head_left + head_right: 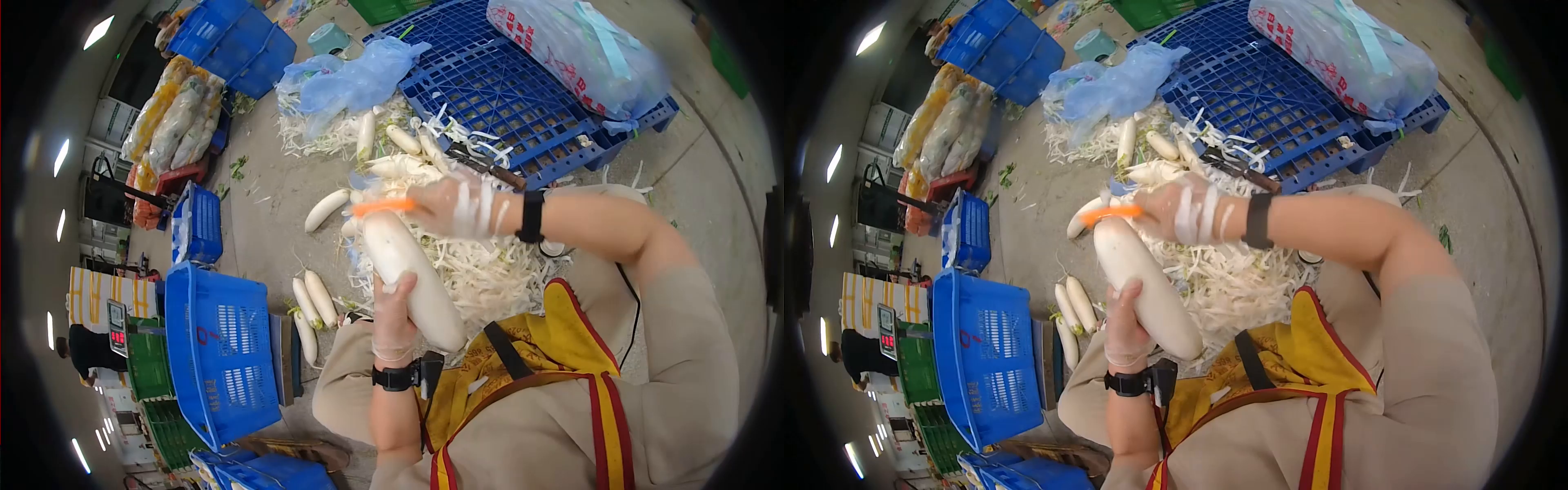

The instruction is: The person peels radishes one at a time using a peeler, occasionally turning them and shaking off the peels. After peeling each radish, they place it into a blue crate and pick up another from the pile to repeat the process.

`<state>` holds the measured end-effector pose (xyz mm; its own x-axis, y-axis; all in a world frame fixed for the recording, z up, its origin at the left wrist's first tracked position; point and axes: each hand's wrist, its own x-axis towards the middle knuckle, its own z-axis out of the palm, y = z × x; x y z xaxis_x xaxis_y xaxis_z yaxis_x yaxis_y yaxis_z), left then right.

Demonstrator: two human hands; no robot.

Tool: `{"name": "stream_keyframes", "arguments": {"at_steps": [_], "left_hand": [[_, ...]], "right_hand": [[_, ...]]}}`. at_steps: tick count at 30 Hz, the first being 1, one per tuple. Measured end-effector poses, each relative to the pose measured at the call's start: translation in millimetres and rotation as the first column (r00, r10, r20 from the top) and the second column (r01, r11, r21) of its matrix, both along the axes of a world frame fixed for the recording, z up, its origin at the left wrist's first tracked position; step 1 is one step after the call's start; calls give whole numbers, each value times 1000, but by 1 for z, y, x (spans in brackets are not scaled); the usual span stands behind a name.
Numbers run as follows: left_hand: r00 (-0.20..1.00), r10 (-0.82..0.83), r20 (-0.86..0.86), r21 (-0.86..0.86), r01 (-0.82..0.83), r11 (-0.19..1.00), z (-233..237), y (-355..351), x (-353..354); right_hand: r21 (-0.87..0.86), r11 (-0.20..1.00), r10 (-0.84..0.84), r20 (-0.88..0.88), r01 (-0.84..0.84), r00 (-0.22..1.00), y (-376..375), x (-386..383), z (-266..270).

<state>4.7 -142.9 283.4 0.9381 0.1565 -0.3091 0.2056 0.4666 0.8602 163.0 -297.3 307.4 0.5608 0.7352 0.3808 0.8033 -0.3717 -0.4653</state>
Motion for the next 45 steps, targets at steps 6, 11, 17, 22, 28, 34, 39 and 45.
{"name": "stream_keyframes", "arguments": {"at_steps": [6,11,17,22,28,34,39,45], "left_hand": [[999,44,-30,-39,-45,998,13,-7,0],[997,67,-45,-27,-68,997,10,-3,1],[998,32,-52,-18,-33,999,16,-4,0],[997,60,-44,-37,-62,997,16,-3,-1],[994,80,-71,-19,-81,997,21,-9,-1],[996,1,-84,-46,-5,999,10,-5,-4],[999,18,-31,-249,-25,968,3,-2,-4],[989,7,148,-310,39,950,2,-3,-11]], "right_hand": [[23,996,80,73,-81,994,2,-5,-3],[36,988,145,123,-150,982,1,-16,-7],[-2,982,187,111,-188,976,-5,-15,0],[101,961,243,123,-256,962,-2,-21,-4],[75,992,96,128,-106,987,1,-4,-12],[-241,967,-73,36,80,997,5,26,-9],[187,976,93,119,-115,988,-4,-1,5],[19,992,-121,-63,122,991,-1,17,1]]}}
